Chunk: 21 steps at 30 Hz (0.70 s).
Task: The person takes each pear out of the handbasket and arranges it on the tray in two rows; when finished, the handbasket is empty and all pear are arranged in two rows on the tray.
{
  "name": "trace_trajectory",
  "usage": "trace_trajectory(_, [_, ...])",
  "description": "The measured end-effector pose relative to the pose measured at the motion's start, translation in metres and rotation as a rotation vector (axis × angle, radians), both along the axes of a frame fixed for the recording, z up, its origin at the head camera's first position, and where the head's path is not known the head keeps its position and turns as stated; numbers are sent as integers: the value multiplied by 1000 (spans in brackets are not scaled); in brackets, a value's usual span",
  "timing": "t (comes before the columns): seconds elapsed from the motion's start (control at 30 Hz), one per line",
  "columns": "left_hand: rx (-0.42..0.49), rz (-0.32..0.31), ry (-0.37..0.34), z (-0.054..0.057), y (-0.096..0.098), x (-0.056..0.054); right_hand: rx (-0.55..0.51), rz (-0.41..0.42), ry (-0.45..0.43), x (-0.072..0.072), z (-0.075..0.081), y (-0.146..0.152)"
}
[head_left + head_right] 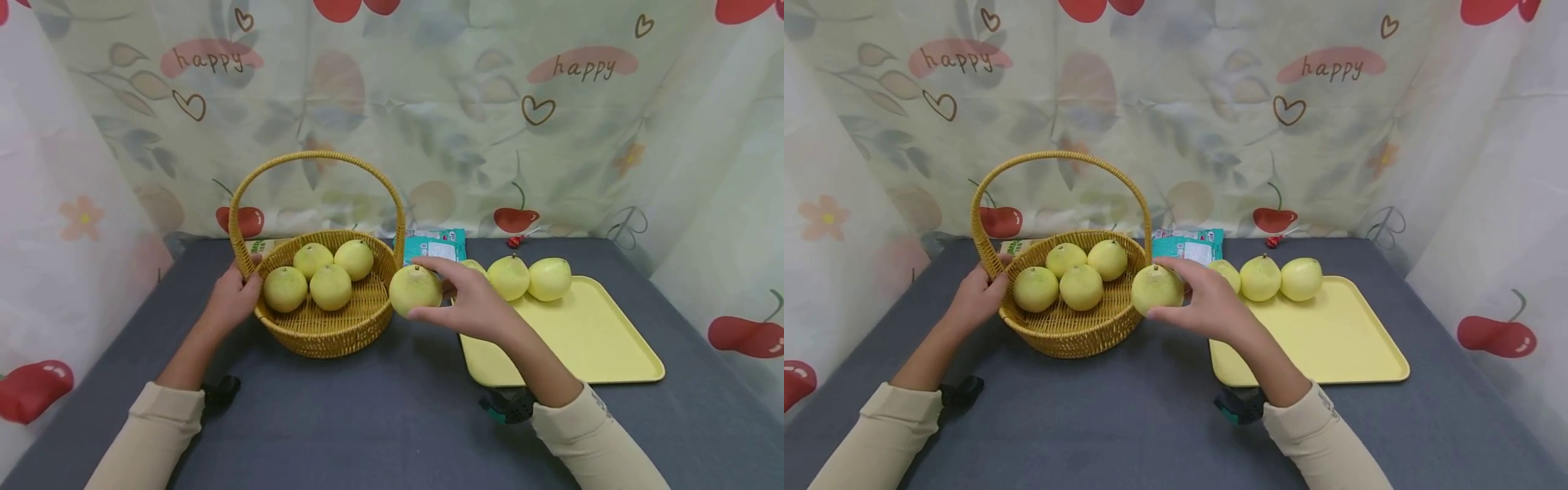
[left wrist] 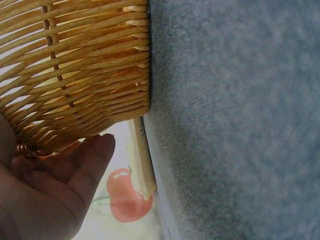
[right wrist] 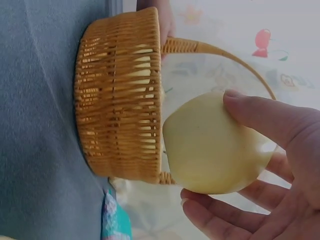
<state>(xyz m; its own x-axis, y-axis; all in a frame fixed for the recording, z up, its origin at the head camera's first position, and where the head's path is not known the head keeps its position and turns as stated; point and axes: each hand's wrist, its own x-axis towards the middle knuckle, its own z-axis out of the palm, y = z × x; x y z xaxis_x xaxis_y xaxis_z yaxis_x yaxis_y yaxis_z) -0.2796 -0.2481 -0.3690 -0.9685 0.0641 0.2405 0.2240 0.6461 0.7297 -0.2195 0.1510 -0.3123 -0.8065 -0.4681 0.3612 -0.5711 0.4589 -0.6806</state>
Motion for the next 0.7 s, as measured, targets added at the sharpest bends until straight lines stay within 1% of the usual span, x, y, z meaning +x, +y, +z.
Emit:
trace_trajectory(0.1, [-1,0,2,0,-1,0,-5,5,17,-1,1,5])
trace_trajectory(0.2, [0,-1,6,0,-1,1,-15,-13,0,-1,4,10])
trace_trajectory(0.37, [-1,-1,7,0,0,1,-13,-91,-50,-2,8,22])
trace_trajectory(0.53, [2,-5,6,0,0,0,6,-176,-48,-6,13,38])
trace_trajectory(0.7, [0,2,4,0,0,0,-11,-245,-45,-7,21,55])
